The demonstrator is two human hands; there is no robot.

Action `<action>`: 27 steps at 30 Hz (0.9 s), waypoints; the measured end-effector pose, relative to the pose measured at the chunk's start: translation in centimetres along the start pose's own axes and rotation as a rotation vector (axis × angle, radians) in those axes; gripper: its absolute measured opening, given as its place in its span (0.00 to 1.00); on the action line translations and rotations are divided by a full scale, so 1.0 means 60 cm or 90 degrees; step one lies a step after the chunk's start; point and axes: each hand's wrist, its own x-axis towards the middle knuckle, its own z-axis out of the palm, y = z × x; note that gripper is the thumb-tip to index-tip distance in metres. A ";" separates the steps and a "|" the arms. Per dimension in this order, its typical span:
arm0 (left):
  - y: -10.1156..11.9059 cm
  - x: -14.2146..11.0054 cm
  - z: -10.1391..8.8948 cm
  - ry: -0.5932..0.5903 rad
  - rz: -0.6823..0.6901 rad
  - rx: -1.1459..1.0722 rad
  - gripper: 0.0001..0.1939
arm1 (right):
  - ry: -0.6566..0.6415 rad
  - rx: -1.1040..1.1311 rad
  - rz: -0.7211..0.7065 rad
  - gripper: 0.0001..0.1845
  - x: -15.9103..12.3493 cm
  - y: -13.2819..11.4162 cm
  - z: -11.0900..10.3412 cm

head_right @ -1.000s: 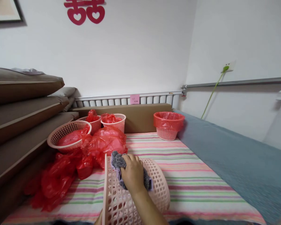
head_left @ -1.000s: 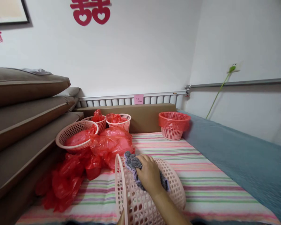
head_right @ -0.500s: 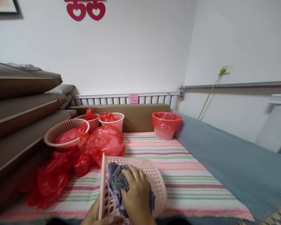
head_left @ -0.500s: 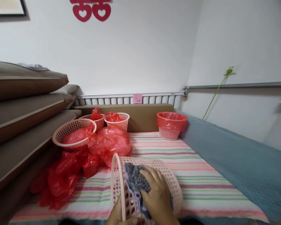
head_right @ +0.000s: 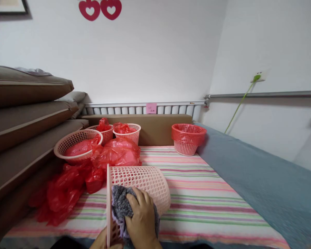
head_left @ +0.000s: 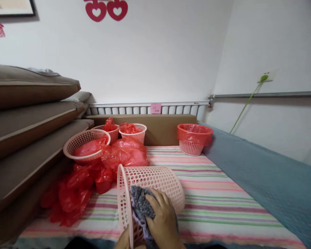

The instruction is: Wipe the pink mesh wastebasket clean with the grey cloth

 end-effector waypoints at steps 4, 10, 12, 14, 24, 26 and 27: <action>0.038 0.000 0.029 0.043 0.059 -0.043 0.34 | 0.008 -0.025 -0.018 0.32 0.001 0.014 -0.006; 0.011 -0.001 0.019 -0.042 0.059 -0.063 0.36 | -0.035 -0.021 0.047 0.29 0.053 0.015 -0.008; -0.012 -0.007 0.005 -0.070 0.039 -0.062 0.37 | -0.064 -0.003 0.080 0.27 0.083 0.005 -0.005; -0.029 -0.010 -0.007 -0.082 0.003 -0.057 0.36 | -0.082 0.012 0.096 0.25 0.112 -0.003 0.002; 0.021 0.009 0.009 0.005 0.035 -0.026 0.42 | -0.087 0.026 0.099 0.26 0.105 -0.009 0.013; 0.039 0.012 0.024 0.037 0.101 -0.033 0.40 | -0.059 0.008 0.071 0.28 0.076 -0.004 0.008; 0.045 0.012 0.030 0.045 0.129 -0.042 0.38 | -0.038 -0.001 0.051 0.29 0.061 0.001 0.006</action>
